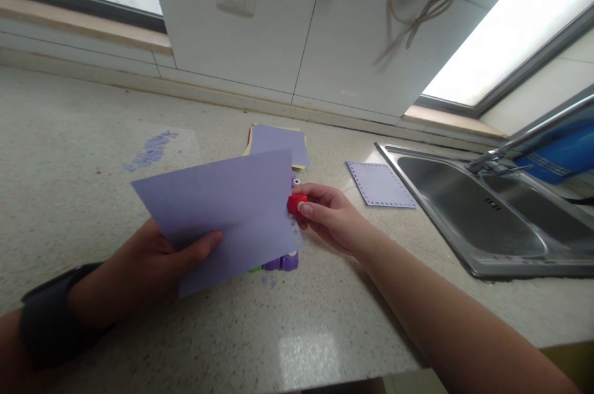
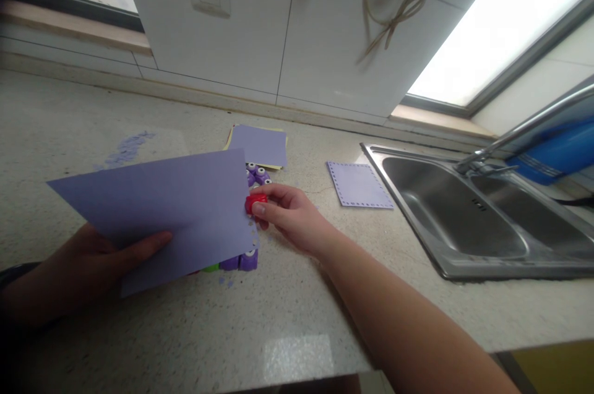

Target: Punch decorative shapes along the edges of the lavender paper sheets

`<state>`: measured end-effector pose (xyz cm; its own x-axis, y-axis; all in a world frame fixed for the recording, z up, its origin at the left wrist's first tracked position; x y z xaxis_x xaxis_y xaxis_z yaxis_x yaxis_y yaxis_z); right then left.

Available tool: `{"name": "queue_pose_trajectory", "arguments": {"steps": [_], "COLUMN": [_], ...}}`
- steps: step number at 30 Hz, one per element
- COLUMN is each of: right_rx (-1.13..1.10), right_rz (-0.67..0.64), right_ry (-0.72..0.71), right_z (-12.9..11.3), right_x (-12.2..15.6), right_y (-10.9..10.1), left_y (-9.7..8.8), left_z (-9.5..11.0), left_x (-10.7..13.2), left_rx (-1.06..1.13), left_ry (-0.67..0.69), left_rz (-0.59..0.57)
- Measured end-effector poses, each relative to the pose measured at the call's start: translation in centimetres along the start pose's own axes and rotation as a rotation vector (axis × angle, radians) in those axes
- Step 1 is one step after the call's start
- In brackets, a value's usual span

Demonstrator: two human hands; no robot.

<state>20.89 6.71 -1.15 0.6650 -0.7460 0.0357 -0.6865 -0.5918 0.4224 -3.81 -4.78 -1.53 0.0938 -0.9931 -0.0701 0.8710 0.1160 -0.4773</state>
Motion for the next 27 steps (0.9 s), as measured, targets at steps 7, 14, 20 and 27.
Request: {"name": "queue_pose_trajectory", "arguments": {"steps": [7,14,20,27], "right_rx": [-0.02,0.024,0.024,0.017], "right_rz": [-0.014,-0.018,-0.027,-0.035], "right_ry": [0.014,0.013,0.009,0.001], "right_z": [0.09,-0.02,-0.14,-0.18], "right_x": [-0.01,0.05,0.05,0.08], "right_y": [0.05,-0.12,-0.15,-0.15], "left_y": [0.03,0.0,-0.11,-0.06], "left_z": [-0.05,-0.02,0.05,-0.13], "left_x": [0.02,0.11,0.29,0.15], "left_rx": [-0.013,-0.011,0.017,0.014], "left_ry": [0.003,-0.002,0.006,0.017], "left_rz": [-0.015,-0.003,-0.005,-0.026]}}
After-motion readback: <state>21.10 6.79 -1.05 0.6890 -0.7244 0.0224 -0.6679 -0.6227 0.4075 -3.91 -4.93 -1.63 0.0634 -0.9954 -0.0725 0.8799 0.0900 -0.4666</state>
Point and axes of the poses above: each hand's wrist, its own x-axis away from the middle knuckle, its own y-axis out of the palm, z = x × y, the point moved 2 cm from there along -x, towards the middle knuckle, and after that the axes turned 9 degrees about -x, right-handed, at the moved point
